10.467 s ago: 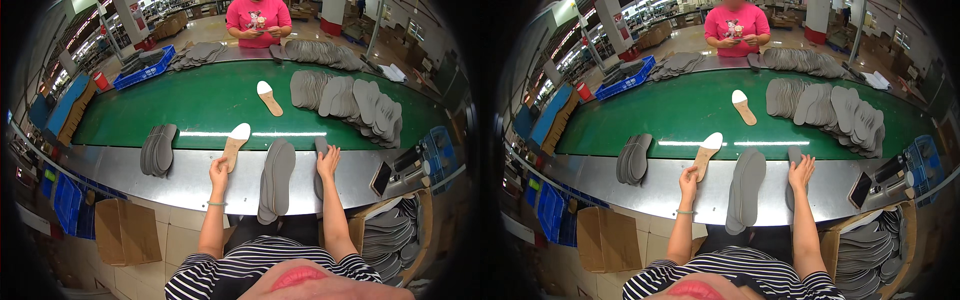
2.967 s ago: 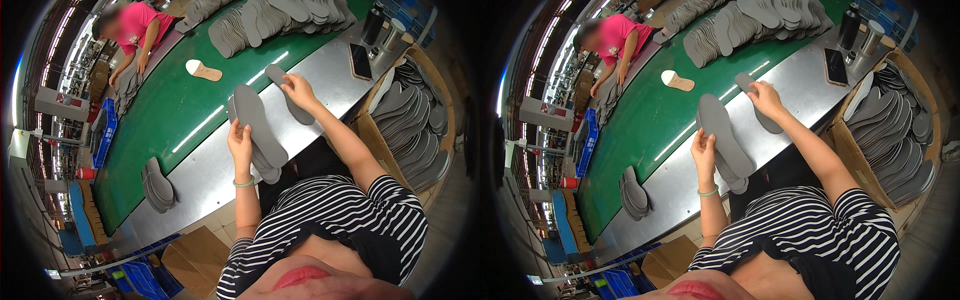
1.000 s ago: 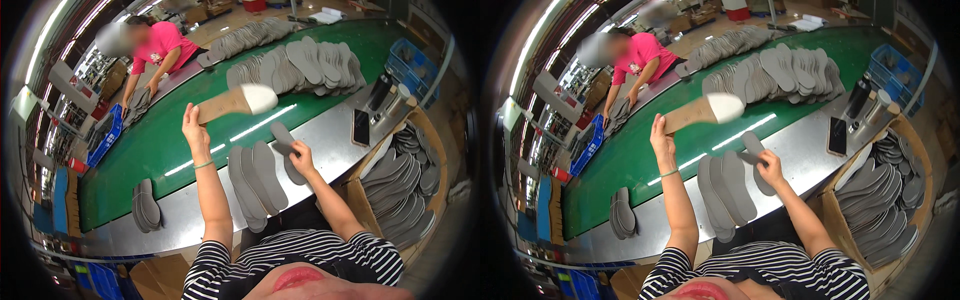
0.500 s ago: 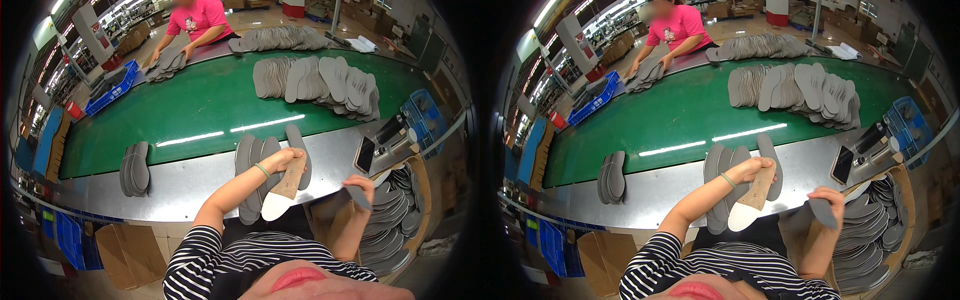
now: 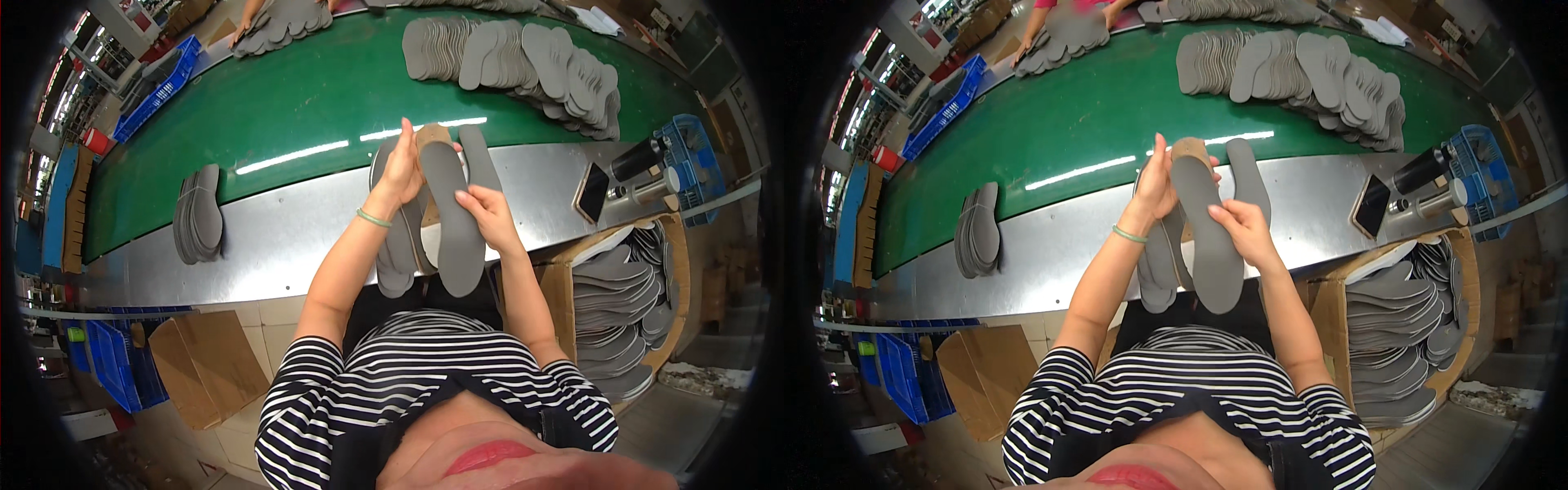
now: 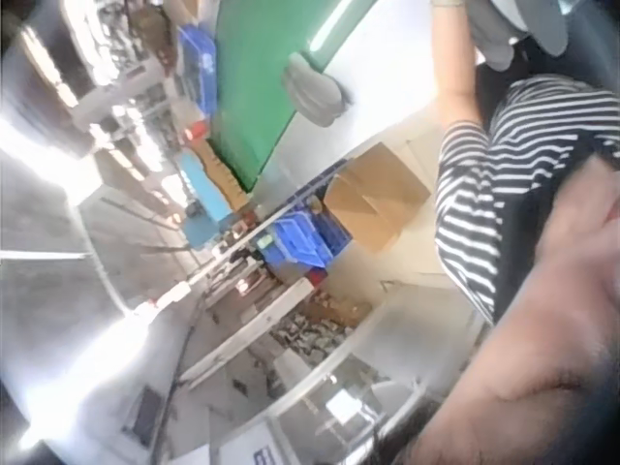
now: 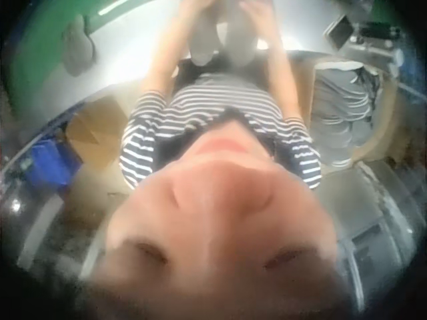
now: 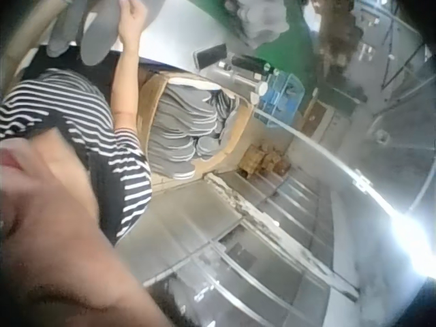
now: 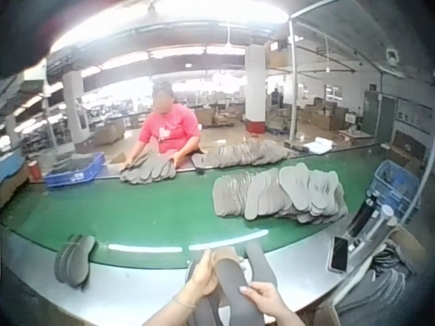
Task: Inspecting and sorting various shoe insole components at a manufacturing workbench.
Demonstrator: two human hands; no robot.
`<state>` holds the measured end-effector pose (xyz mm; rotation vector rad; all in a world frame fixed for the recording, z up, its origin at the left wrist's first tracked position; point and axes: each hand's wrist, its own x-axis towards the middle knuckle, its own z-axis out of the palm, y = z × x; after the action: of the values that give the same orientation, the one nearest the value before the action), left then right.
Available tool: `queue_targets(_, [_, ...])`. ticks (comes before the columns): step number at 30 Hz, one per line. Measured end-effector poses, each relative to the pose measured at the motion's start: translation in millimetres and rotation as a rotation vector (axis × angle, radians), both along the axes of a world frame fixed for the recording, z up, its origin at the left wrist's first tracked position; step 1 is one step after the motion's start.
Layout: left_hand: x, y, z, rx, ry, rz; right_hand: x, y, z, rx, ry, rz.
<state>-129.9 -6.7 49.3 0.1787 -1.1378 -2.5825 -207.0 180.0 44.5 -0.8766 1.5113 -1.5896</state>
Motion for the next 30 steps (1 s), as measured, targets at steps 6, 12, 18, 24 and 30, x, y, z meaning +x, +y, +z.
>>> queue_targets(6, [14,17,11,-0.008,0.081,0.022,3,-20,-6,-0.070,-0.174,0.012])
queue_targets(12, [20,29,15,-0.054,0.138,0.050,7,-14,-8,-0.078,-0.177,-0.028])
queue_targets(18, [23,30,18,-0.069,0.142,0.064,10,-14,0,-0.099,-0.181,-0.030])
queue_targets(24, [25,30,19,-0.073,0.146,0.070,7,-16,-1,-0.099,-0.174,-0.014])
queue_targets(30, [26,30,19,-0.080,0.143,0.064,9,-15,0,-0.100,-0.180,-0.013])
